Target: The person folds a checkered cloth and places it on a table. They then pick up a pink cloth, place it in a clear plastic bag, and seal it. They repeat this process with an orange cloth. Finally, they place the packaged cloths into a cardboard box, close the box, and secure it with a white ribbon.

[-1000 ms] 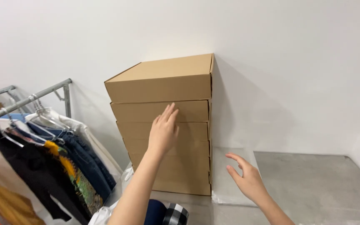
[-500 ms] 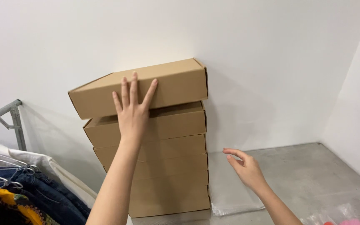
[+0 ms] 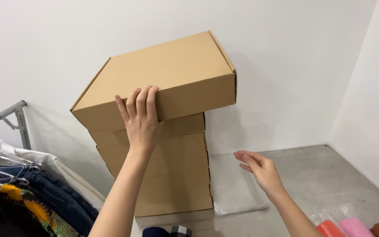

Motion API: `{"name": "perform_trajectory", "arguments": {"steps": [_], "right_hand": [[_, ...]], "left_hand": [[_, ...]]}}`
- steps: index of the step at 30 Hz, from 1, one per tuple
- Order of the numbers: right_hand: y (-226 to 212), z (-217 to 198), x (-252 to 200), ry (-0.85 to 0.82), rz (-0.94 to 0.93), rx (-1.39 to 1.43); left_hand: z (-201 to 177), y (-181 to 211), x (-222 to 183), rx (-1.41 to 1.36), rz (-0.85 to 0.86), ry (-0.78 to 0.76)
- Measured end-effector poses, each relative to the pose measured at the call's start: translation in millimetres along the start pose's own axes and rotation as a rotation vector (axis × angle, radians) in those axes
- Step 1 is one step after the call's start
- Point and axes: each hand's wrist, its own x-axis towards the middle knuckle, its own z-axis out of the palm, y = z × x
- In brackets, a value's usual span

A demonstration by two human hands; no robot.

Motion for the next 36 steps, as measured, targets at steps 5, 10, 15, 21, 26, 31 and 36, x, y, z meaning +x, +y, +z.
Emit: {"name": "perform_trajectory", "arguments": {"steps": [5,10,15,21,26,31,36], "right_hand": [[-21,-49,-55,-0.100,-0.027,0.313],[17,-130,-94,-0.205,0.040,0.419],[65,-210,-131,-0.225,0.080,0.624],[100,-290,-158,-0.296,0.049,0.716],[143,-335,-171,-0.274,0.179,0.663],[193,-353,-192,-0.266,0.290,0.618],[235,-346,-222,-0.228,0.362,0.574]], "left_hand": [[-47,51,-10,0.012,0.153,0.056],[-101,135,-48,-0.024,0.153,0.080],[-148,214,-89,-0.034,0.169,0.114],[-210,307,-124,-0.105,0.220,0.031],[-266,378,-175,-0.281,0.182,-0.126],[-295,417,-266,-0.286,0.135,-0.316],[-324,440,-321,-0.305,0.096,-0.524]]}}
